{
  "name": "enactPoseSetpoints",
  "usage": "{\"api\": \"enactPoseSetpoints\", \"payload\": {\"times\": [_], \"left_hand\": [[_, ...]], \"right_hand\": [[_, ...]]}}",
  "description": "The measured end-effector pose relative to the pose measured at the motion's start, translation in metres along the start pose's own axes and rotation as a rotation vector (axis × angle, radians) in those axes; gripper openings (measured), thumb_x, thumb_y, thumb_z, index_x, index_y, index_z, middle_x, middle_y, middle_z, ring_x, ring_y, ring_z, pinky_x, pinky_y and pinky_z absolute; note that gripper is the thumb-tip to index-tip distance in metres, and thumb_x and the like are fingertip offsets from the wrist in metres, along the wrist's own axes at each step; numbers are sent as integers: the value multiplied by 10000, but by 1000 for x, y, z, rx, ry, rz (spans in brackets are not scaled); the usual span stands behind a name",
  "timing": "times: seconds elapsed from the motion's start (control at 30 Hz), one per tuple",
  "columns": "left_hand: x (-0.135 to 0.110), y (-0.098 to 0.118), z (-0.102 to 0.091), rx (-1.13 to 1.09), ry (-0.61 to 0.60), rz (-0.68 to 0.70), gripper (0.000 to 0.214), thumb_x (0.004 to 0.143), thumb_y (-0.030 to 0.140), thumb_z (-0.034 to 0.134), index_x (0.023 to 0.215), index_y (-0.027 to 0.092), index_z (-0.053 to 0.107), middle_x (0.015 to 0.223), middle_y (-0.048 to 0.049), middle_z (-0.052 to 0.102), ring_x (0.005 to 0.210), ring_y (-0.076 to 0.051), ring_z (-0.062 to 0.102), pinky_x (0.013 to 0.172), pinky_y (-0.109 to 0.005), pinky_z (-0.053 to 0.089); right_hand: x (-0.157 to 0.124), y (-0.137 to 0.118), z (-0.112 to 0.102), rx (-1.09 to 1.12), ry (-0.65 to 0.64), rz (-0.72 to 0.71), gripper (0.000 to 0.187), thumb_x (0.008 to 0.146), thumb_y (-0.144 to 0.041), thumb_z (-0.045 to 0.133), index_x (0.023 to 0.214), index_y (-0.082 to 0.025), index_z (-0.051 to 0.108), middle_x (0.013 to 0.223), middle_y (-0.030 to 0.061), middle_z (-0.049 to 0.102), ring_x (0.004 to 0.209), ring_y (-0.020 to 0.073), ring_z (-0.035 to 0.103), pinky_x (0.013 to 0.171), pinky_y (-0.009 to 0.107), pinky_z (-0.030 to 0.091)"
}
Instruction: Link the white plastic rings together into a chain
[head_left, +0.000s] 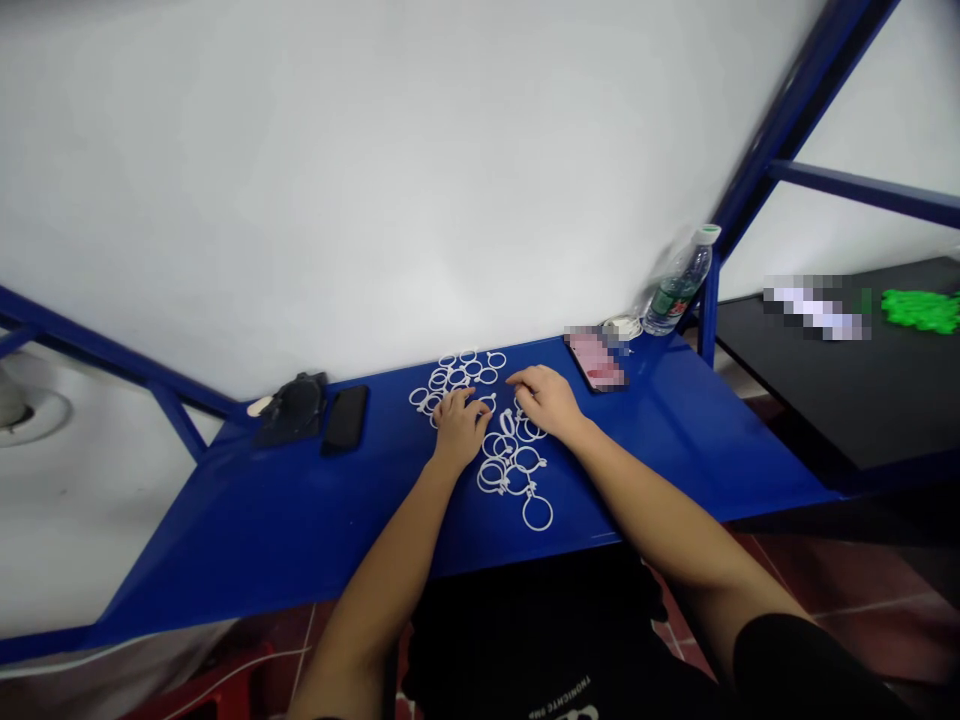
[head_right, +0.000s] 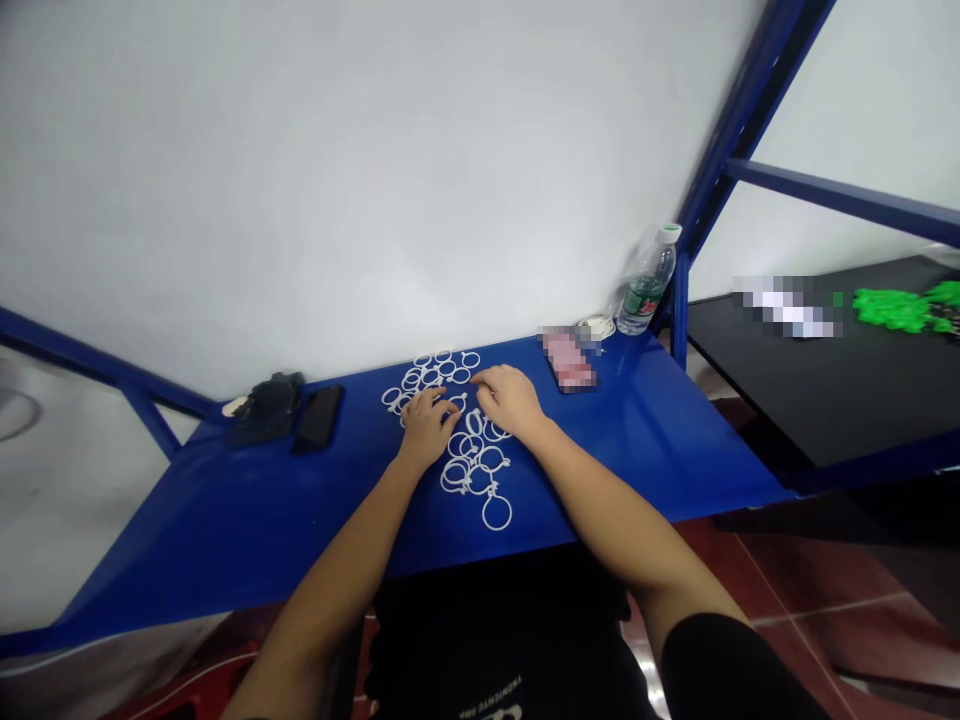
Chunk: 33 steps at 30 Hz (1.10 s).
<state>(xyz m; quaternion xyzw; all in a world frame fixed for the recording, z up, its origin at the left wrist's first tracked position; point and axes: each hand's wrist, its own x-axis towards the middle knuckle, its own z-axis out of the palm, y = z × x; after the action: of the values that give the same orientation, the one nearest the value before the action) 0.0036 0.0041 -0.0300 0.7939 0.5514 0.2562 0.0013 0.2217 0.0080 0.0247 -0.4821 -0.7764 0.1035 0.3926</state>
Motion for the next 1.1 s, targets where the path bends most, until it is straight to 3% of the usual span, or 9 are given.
{"api": "enactPoseSetpoints", "payload": {"times": [0.17, 0.3, 0.47, 0.63, 0.73, 0.83, 0.97, 1.1], "left_hand": [[0, 5, -9, -114, 204, 105, 94, 994, 266, 634, 984, 222, 716, 1355, -123, 638, 1304, -309, 574, 1124, -539, 426], [-1, 8, -12, -237, 239, 269, 128, 1026, 256, 581, 1013, 194, 692, 1376, -145, 609, 1298, -266, 597, 1096, -470, 506], [-2, 13, -12, -254, 262, 371, 103, 1004, 259, 635, 998, 198, 717, 1345, -136, 642, 1222, -250, 649, 1041, -439, 552], [1, 16, -17, -256, 252, 365, 111, 993, 241, 639, 1020, 224, 746, 1303, -109, 698, 1185, -240, 681, 1025, -434, 549], [6, 4, -25, -256, 271, 278, 115, 990, 267, 641, 1000, 228, 749, 1206, -90, 739, 1131, -232, 692, 1035, -432, 527], [12, -19, -34, -193, 274, 82, 153, 987, 307, 634, 1020, 213, 750, 1066, -83, 766, 1054, -242, 694, 1020, -425, 507], [16, -48, -42, -63, 125, -226, 191, 960, 346, 653, 1035, 212, 767, 1070, -78, 775, 1015, -268, 686, 962, -405, 496], [16, -56, -45, -28, -46, -400, 255, 978, 401, 619, 1111, 240, 765, 1007, -52, 791, 989, -256, 706, 903, -360, 490]], "right_hand": [[0, -6, 3, 3, -84, 31, 248, 1018, -280, 580, 1196, -200, 734, 996, 73, 777, 940, 240, 689, 893, 372, 510], [-2, -11, 5, 70, -160, 24, 305, 1051, -315, 555, 1304, -192, 672, 1058, 78, 776, 977, 225, 707, 864, 339, 508], [-4, -12, 6, 151, -138, -29, 229, 1035, -212, 512, 1151, -213, 709, 1036, 56, 778, 934, 200, 719, 815, 303, 506], [-5, -6, 10, 184, -33, -48, 234, 889, -117, 569, 1017, -206, 743, 895, 34, 777, 802, 192, 711, 756, 296, 516], [-5, -3, 10, 188, 41, -74, 251, 836, -109, 565, 962, -208, 758, 879, 35, 786, 797, 198, 718, 772, 310, 535], [-5, -3, 8, 187, 84, -98, 246, 818, -114, 555, 899, -215, 763, 856, 30, 789, 784, 198, 721, 776, 317, 546], [-4, -5, 5, 196, 96, -152, 251, 790, -96, 532, 813, -220, 749, 814, 26, 778, 763, 194, 717, 761, 315, 547], [-4, -3, 6, 181, 84, -190, 270, 812, -99, 515, 809, -225, 753, 796, 26, 761, 768, 197, 708, 782, 332, 550]]}}
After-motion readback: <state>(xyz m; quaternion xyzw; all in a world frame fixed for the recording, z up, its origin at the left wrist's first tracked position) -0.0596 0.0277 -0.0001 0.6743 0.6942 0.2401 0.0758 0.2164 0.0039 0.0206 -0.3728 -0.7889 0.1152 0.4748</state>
